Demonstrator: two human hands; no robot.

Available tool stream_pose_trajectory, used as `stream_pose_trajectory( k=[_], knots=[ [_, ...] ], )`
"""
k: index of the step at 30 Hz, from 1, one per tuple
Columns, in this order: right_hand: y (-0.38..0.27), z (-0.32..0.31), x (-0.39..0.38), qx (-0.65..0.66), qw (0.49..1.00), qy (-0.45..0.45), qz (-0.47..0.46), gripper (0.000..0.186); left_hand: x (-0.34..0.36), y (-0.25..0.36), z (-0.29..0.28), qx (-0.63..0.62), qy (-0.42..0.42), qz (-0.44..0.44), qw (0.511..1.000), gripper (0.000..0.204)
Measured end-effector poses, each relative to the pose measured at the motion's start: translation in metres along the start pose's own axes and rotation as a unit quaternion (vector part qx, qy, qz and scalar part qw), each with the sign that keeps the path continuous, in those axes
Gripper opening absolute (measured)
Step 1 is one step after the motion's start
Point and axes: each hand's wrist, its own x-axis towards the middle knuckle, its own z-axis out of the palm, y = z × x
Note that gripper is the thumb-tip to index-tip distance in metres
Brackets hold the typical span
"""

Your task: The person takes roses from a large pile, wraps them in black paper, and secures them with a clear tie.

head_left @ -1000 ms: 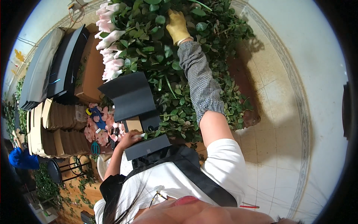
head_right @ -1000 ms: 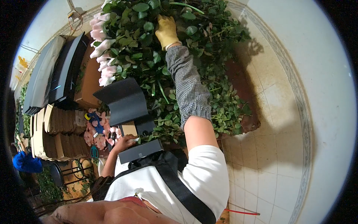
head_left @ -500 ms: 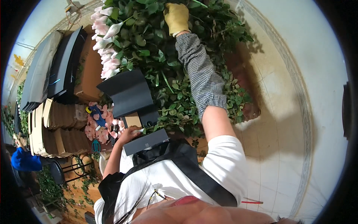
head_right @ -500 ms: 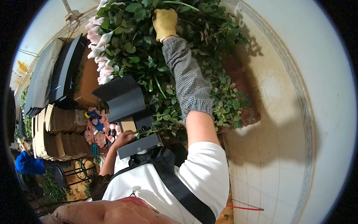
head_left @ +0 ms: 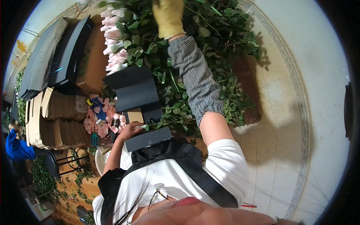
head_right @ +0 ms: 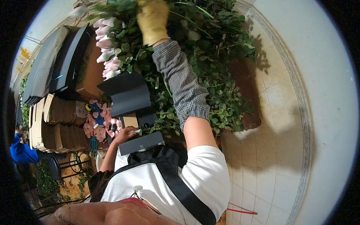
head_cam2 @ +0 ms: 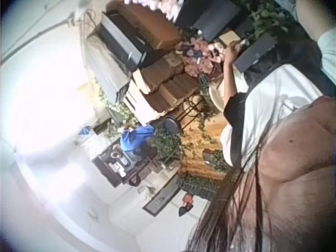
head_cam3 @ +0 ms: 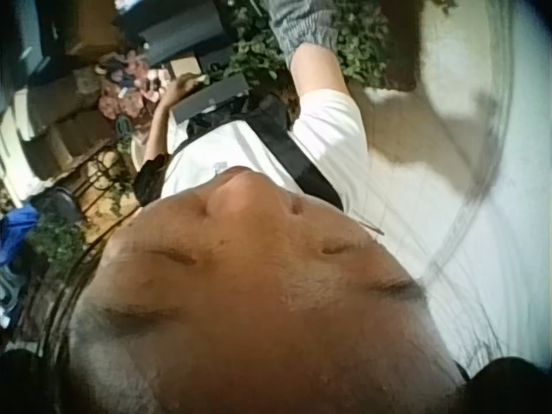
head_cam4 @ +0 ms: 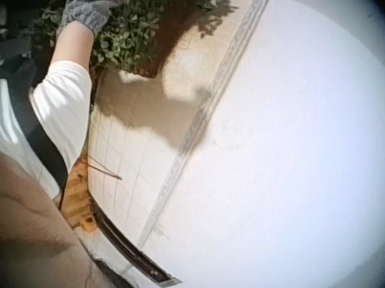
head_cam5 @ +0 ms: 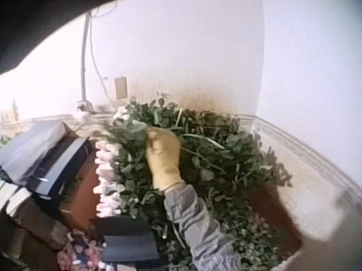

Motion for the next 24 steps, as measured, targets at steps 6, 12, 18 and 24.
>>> stream_pose_trajectory(
  k=[6, 12, 18, 24],
  knots=[
    [-0.104, -0.102, -0.104, 0.057, 0.955, -0.248, -0.154, 0.045, 0.001, -0.023, 0.006, -0.073, 0.037, 0.044, 0.996, 0.032],
    [-0.082, -0.164, -0.315, -0.128, 0.723, -0.672, 0.102, 0.02, -0.006, -0.016, 0.003, -0.02, 0.05, 0.036, 0.998, 0.027],
    [-0.068, -0.18, -0.417, -0.057, 0.791, -0.599, 0.107, 0.012, -0.008, 0.026, -0.01, 0.391, 0.125, 0.148, 0.9, 0.042],
    [-0.012, -0.167, -0.299, 0.119, 0.844, -0.482, 0.203, 0.039, -0.002, 0.024, -0.01, 0.188, 0.074, 0.16, 0.966, 0.045]
  ],
)
